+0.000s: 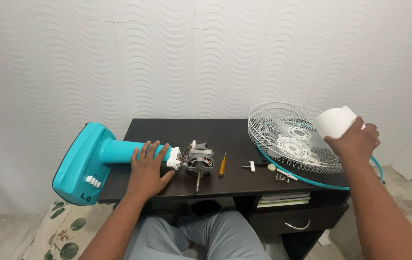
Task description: The person assembles a teal pedestal fan on a dark table. They attach the motor housing to the fan neck, secure it with a screwdriver, and then fit the white rear fan cover and the white fan blade onto the motor shaft.
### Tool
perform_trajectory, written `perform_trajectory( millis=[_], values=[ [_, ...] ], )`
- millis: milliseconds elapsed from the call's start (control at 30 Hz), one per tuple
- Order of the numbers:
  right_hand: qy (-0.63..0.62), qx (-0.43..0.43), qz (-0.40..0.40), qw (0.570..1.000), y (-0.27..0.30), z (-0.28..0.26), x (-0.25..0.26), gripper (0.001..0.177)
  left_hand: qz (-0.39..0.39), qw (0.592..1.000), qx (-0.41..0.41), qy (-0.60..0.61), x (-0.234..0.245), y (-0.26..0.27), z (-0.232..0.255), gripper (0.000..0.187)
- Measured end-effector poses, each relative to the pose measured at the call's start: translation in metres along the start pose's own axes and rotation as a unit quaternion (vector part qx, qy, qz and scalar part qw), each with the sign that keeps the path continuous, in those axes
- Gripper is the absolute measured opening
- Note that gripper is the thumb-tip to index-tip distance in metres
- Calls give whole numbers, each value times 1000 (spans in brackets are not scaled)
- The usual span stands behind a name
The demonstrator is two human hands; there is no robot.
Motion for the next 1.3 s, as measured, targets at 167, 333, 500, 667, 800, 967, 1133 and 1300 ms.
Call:
perform_trajectory(
  millis=[167, 333, 500, 667, 800, 967, 1133, 1300],
  values=[
    [36, 23, -21, 999, -2, 5, -24, 99, -7, 1000, 5, -4, -9, -6, -2, 85],
    [87, 14, -50, 995, -4, 7, -36, 96, 7, 1000, -22, -7, -15, -13, -1, 78],
    [86, 32, -40, 995, -1, -1, -32, 102, 27, 999, -43, -6, -17, -16, 1, 76],
    [108, 123, 107, 981, 24, -34, 8, 90, 16, 999, -47, -10, -19, -20, 0, 71],
    [-21, 135, -59, 989, 37, -59, -7, 59, -11, 999, -45, -14, -21, -26, -1, 67],
    [111, 99, -242, 959, 40, -74, -35, 65, -24, 998, -52, -17, -24, -29, -1, 61],
    [123, 71, -305, 942, 43, -71, -57, 64, -56, 996, -58, -32, -29, -33, 0, 64],
    [117, 55, -330, 935, 35, -61, -81, 61, -141, 986, -50, -66, -37, -38, -3, 72]
  ],
)
Point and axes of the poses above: each hand's wrist, its own y-axis away from the middle knuckle, its own x-axis out of the back of the hand, z = x × y, the point moved 9 cm from there along -y, towards the middle knuckle, and after that the axes turned 1 degree about -y, right-handed, at the moved point
